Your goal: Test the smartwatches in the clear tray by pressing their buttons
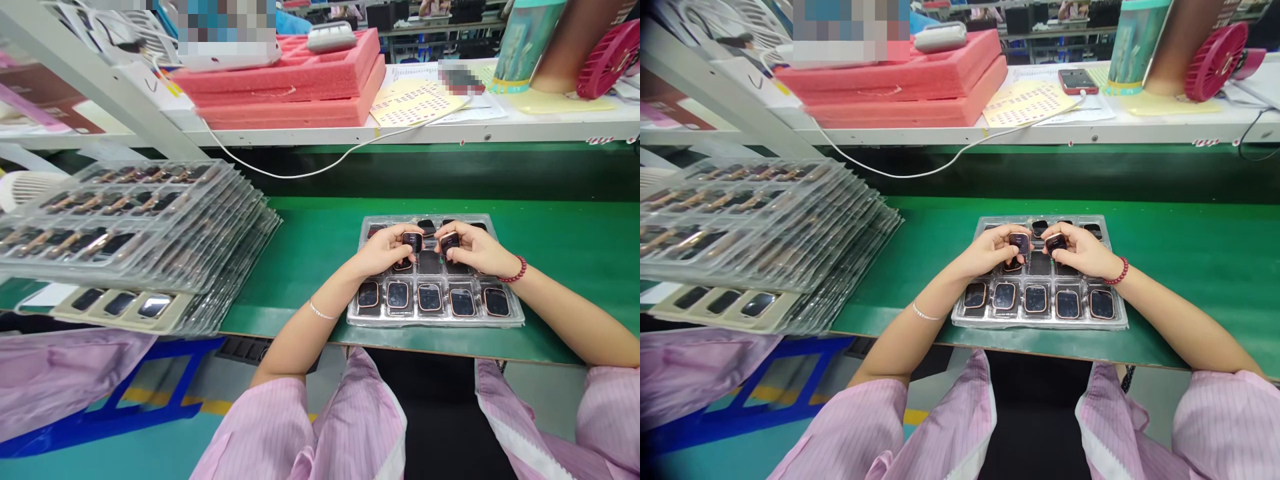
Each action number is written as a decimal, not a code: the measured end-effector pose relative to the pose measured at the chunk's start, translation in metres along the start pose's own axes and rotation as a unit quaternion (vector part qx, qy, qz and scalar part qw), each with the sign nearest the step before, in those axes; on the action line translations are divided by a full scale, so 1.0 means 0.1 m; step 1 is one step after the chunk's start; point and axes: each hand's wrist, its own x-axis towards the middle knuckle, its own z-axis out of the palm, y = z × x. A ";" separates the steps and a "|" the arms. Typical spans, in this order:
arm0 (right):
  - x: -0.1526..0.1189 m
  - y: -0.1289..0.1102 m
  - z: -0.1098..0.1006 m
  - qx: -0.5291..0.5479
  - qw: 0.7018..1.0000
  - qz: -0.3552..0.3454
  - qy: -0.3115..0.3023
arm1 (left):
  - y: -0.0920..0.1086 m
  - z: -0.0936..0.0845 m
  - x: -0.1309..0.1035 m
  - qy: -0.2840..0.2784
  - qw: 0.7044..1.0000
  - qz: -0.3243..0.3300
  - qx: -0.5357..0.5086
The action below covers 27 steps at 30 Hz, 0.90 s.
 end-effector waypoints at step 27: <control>-0.01 -0.01 0.02 0.030 0.999 0.036 0.021 | 0.01 0.00 -0.01 -0.013 1.000 0.007 0.005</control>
